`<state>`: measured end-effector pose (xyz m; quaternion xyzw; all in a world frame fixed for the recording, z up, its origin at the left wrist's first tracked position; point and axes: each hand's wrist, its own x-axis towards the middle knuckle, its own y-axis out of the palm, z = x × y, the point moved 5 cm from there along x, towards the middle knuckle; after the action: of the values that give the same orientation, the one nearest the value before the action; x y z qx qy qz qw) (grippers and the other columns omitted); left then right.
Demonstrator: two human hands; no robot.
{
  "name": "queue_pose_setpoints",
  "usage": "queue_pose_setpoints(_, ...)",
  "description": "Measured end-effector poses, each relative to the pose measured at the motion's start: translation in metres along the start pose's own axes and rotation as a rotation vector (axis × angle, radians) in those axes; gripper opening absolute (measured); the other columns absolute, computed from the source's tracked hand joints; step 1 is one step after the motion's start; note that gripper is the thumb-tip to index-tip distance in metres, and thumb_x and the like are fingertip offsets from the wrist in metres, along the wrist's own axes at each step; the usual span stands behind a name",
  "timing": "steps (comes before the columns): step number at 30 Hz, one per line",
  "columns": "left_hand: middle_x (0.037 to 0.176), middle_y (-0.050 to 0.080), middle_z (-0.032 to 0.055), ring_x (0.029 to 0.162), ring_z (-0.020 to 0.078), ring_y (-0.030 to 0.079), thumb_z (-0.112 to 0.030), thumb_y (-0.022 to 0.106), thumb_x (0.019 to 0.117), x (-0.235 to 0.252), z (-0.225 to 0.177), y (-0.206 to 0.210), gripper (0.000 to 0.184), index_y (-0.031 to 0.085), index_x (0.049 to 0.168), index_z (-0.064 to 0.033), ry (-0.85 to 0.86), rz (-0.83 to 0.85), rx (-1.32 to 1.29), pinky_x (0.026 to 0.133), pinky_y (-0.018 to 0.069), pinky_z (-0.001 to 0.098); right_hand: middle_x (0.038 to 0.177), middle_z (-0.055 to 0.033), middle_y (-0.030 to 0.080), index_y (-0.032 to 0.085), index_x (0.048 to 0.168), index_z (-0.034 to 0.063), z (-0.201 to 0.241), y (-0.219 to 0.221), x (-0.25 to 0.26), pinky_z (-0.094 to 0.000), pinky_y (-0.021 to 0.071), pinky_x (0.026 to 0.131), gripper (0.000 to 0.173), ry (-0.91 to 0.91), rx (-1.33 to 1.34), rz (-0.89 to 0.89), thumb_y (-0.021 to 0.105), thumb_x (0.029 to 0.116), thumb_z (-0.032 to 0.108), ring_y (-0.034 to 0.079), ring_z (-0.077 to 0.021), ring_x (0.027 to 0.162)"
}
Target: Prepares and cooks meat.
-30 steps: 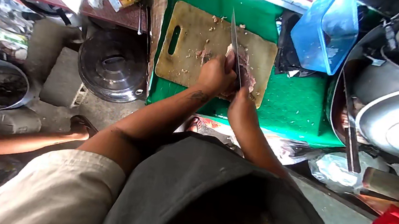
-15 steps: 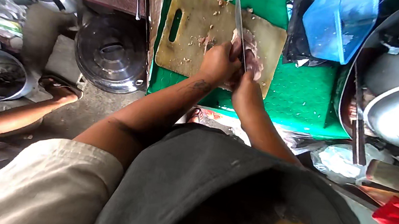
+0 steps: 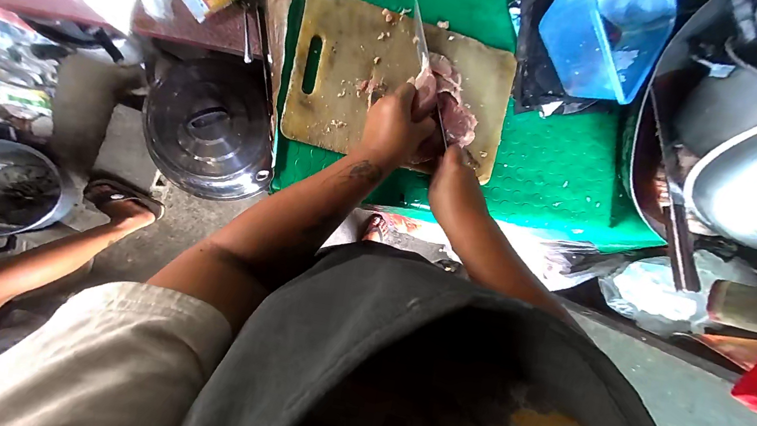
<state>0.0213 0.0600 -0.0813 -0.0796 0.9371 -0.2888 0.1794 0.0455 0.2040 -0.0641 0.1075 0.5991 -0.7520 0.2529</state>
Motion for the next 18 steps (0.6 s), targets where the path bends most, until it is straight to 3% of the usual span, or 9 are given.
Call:
queue_pose_setpoints(5,0.103,0.069,0.0211,0.098,0.0349,0.068,-0.021,0.069,0.0934,0.004,0.007,-0.01,0.035,0.062,0.118,0.0031,-0.015,-0.14,-0.118,0.09,0.0534,0.0548,0.098,-0.0266,0.067,0.044,0.136,-0.0045,-0.027,0.005,-0.041,-0.057,0.057,0.081,0.032,0.006,0.062,0.089,0.041,0.111,0.016,0.071,-0.0435,0.094)
queue_pose_setpoints(8,0.106,0.069,0.0189,0.096,0.0272,0.07,-0.021,0.067,0.0949,0.012,0.028,-0.033,0.039,0.059,0.124,0.0031,-0.007,-0.279,-0.312,0.088,0.0572,0.0482,0.105,-0.0265,0.068,0.043,0.139,-0.0023,-0.053,0.01,-0.075,-0.0563,0.0547,0.087,0.033,0.101,0.033,0.275,0.039,0.1099,0.014,0.07,-0.0427,0.101)
queue_pose_setpoints(10,0.111,0.067,0.0173,0.097,0.0214,0.068,-0.017,0.063,0.0968,0.013,0.031,-0.05,0.04,0.054,0.13,0.0031,0.054,-0.297,-0.471,0.087,0.0579,0.0411,0.105,-0.0263,0.067,0.044,0.137,-0.0013,-0.061,0.005,-0.082,-0.0557,0.0544,0.087,0.032,0.105,0.027,0.307,0.036,0.1114,0.016,0.07,-0.0421,0.102)
queue_pose_setpoints(13,0.114,0.063,0.0141,0.093,0.0161,0.067,-0.006,0.058,0.0998,0.005,0.009,-0.059,0.044,0.041,0.14,0.0024,0.149,-0.159,-0.692,0.079,0.0586,0.0344,0.1,-0.0269,0.068,0.047,0.132,-0.0042,-0.065,-0.006,-0.079,-0.0557,0.0544,0.085,0.032,0.016,0.058,0.239,0.034,0.1123,0.018,0.07,-0.0435,0.098)
queue_pose_setpoints(15,0.119,0.062,0.0138,0.097,0.0182,0.068,-0.001,0.056,0.1012,-0.003,-0.011,-0.051,0.048,0.036,0.145,-0.0017,0.114,-0.062,-0.882,0.082,0.0604,0.0358,0.1,-0.0261,0.068,0.047,0.133,-0.0041,-0.067,-0.011,-0.075,-0.0557,0.0543,0.085,0.034,-0.012,0.071,0.194,0.033,0.1125,0.019,0.07,-0.0429,0.098)
queue_pose_setpoints(18,0.121,0.061,0.0123,0.103,0.0203,0.067,0.0,0.05,0.1039,-0.017,-0.033,-0.032,0.037,0.04,0.139,-0.0046,0.004,0.029,-1.13,0.086,0.0598,0.0373,0.101,-0.026,0.068,0.049,0.132,-0.0036,-0.076,-0.011,-0.067,-0.0551,0.0551,0.085,0.034,0.009,0.086,0.086,0.033,0.1127,0.019,0.07,-0.0425,0.1)
